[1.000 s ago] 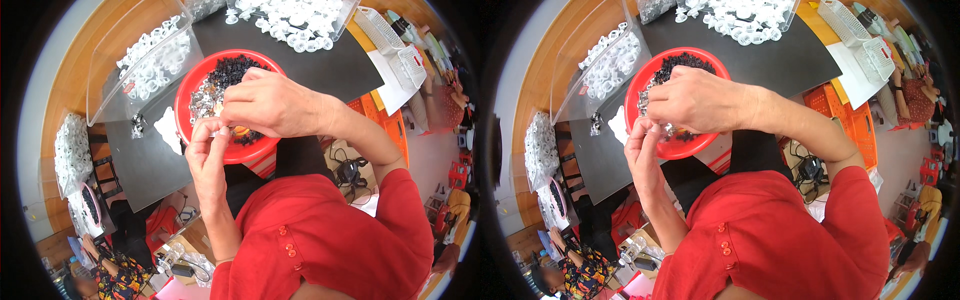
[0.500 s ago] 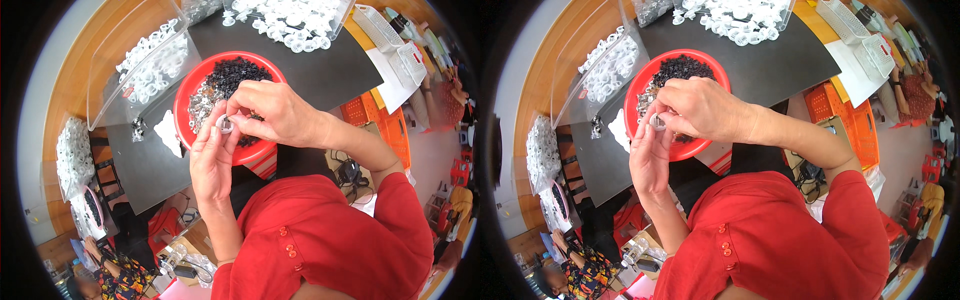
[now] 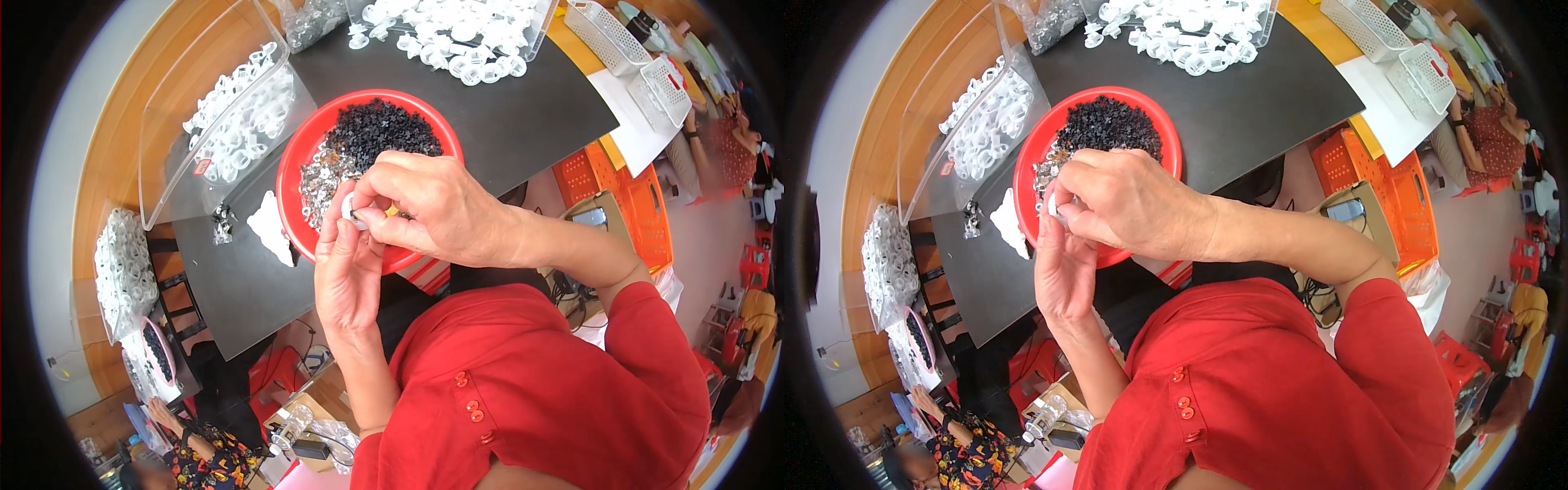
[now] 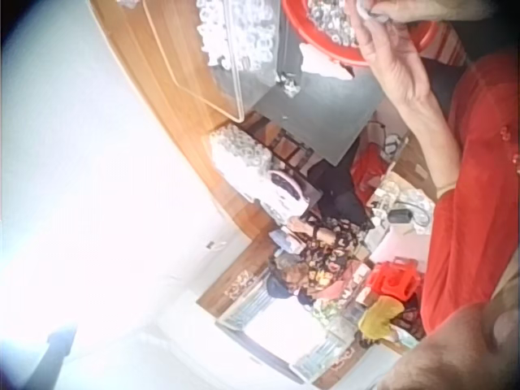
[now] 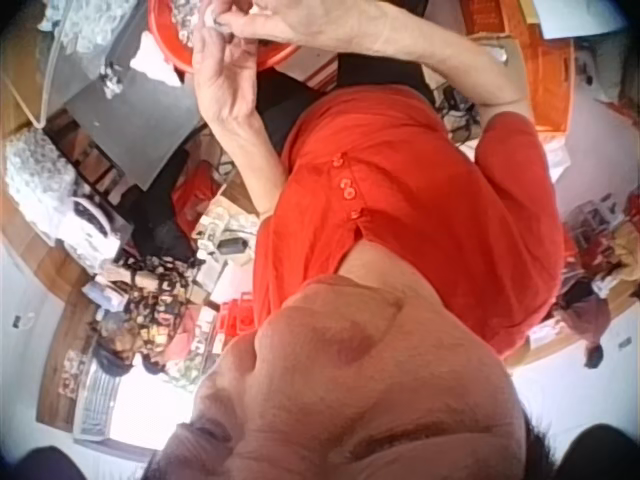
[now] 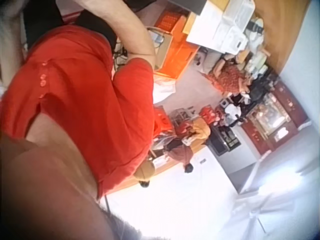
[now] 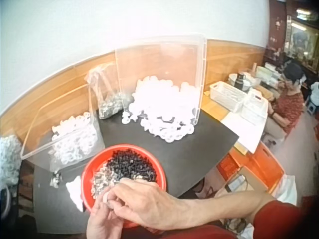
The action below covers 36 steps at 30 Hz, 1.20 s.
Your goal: Sorting small white plastic eyelets and black components from a red bowl into clear containers.
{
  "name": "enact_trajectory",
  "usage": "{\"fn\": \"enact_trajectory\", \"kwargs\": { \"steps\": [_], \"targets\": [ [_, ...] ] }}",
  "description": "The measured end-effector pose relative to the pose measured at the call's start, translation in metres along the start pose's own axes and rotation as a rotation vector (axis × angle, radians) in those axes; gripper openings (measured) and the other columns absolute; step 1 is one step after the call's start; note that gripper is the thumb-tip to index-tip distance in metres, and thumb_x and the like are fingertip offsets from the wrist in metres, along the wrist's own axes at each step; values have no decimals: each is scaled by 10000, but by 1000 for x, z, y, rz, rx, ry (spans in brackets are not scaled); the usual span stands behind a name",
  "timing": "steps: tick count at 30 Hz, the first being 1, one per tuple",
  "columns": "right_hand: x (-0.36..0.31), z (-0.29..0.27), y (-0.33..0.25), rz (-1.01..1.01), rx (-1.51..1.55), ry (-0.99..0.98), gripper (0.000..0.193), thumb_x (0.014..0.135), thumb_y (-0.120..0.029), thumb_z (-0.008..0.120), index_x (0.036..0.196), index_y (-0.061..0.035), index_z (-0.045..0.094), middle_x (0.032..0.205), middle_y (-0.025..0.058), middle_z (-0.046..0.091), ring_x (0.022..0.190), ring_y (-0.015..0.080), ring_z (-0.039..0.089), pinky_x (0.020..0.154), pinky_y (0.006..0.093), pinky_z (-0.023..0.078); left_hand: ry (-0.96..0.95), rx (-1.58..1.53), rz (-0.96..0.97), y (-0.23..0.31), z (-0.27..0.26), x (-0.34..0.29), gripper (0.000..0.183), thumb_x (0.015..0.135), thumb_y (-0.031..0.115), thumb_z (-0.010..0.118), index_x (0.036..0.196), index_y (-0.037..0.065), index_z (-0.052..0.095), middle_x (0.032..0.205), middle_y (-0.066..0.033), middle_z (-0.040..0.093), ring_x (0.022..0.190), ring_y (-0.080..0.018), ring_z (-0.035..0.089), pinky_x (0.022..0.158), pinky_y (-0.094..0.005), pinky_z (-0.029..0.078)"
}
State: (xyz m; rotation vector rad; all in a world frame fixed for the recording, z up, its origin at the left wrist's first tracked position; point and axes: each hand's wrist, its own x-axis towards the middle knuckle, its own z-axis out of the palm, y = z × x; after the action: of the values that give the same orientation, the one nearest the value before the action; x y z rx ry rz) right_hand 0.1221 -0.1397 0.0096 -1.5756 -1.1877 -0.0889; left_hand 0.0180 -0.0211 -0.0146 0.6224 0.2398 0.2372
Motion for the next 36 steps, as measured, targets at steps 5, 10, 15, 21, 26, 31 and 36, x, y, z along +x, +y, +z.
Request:
{"fn": "enact_trajectory", "kwargs": {
  "steps": [5,10,15,21,26,31,36],
  "targets": [
    [0,2,0,40,54,-66,105,815,-69,639,863,2,579,777,93,577,667,219,589,585,311,475,81,-19,46,-7,-7,0,499,862,90,643,1315,10,449,1240,-121,544,1143,-233,534,1003,-376,430],
    [3,5,4,-5,66,-43,99,817,-68,635,862,2,581,766,92,579,656,212,585,585,309,474,81,37,92,-7,-7,-2,501,865,99,641,1315,-1,445,1240,-120,543,1132,-225,538,1002,-365,434],
    [4,5,4,40,68,-55,98,814,-67,636,857,2,582,765,92,580,653,212,586,577,311,471,121,-30,54,-7,-9,0,498,886,130,620,1324,-6,426,1244,-115,533,1131,-215,533,999,-368,434],
    [0,11,4,17,84,-13,94,814,-58,640,866,3,591,757,80,573,632,193,572,555,304,470,108,-96,66,-6,-5,-1,513,903,133,596,1350,-1,383,1223,-108,536,1124,-215,533,994,-365,439],
    [0,16,7,45,133,-37,120,819,-91,606,823,17,552,778,142,582,692,316,614,605,382,495,121,53,168,-8,-3,-5,478,890,118,613,1316,-5,434,1248,-130,529,1134,-229,534,1000,-371,442],
    [3,15,0,86,117,-48,124,807,-86,609,819,23,550,775,145,590,704,314,618,619,378,496,135,92,218,-6,0,-4,449,884,108,621,1290,-8,468,1227,-137,552,1118,-238,552,979,-359,462],
    [11,8,-14,174,231,-72,130,790,-90,609,799,32,566,760,152,609,688,310,626,612,379,496,92,164,283,-2,-2,-9,413,889,104,617,1266,-9,492,1190,-137,576,1097,-234,567,959,-339,472]
  ]
}}
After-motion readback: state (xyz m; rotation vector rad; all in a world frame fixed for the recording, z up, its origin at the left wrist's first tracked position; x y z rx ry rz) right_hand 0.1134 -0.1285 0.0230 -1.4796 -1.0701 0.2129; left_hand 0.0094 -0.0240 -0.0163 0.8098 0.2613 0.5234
